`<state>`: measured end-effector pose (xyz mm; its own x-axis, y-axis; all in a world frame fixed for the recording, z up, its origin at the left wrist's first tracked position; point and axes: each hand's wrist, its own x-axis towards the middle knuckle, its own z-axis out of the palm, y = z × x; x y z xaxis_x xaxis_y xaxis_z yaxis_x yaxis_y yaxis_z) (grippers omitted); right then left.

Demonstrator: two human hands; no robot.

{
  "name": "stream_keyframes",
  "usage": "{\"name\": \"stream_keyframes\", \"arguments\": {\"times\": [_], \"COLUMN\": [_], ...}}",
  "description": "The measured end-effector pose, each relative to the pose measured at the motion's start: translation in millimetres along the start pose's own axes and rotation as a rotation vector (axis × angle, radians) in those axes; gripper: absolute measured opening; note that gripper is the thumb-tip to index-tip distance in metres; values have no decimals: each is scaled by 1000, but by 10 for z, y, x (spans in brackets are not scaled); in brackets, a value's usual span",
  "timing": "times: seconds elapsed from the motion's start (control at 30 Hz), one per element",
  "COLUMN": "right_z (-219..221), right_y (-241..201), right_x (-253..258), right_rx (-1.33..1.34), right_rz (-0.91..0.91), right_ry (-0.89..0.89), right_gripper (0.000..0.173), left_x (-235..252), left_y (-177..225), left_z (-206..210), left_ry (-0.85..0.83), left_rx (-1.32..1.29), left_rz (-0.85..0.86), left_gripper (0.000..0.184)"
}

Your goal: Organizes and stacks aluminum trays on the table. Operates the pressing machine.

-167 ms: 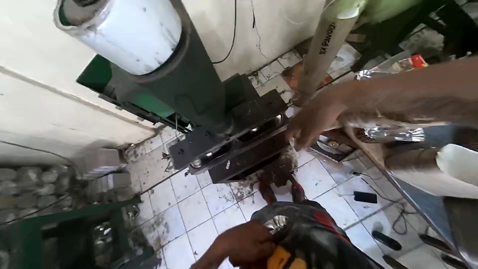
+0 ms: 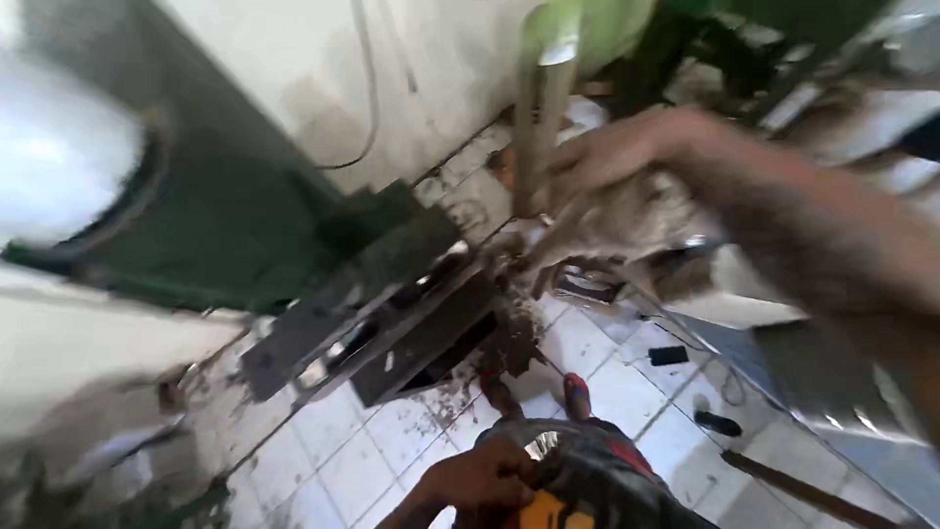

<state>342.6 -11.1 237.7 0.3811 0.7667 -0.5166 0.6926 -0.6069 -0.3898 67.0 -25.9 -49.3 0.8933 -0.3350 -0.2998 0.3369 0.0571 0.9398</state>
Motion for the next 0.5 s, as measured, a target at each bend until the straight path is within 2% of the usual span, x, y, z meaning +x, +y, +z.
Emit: {"name": "stream_keyframes", "arguments": {"times": [0.07,0.1,0.17,0.23,0.33,0.4,0.43,0.5], "right_z": [199,465,1298,2127,3173,3791,3973,3981], "right_y": [736,1308,2549,3421,4186,4629,4747,4788], "right_x": [-143,-44,143,-28,-294,-280,-260,-162], "right_rx": [-34,-34,-23,59,161,169,180,162], "right_rz": [-123,-236,-379,-245,108,238,285,319], "right_ry": [-61,-85,-144,-174,-127,-101,-102,-109], "right_gripper": [50,54,75,85,86,86,88,90], "left_x": [352,538,995,1562,2565,3232,3522,4010], "left_y": [219,352,599,913,1288,1443,1484,1522], "left_z": [-45,-108,-296,-527,-897,-1117,-1204,-1404], "left_ry": [20,56,200,293,240,147,101,3], "left_rx": [119,184,347,517,797,1003,1088,1223], "left_rz": [-44,-103,-225,-324,-334,-322,-315,-283], "left_gripper": [28,26,23,32,39,35,31,17]}}
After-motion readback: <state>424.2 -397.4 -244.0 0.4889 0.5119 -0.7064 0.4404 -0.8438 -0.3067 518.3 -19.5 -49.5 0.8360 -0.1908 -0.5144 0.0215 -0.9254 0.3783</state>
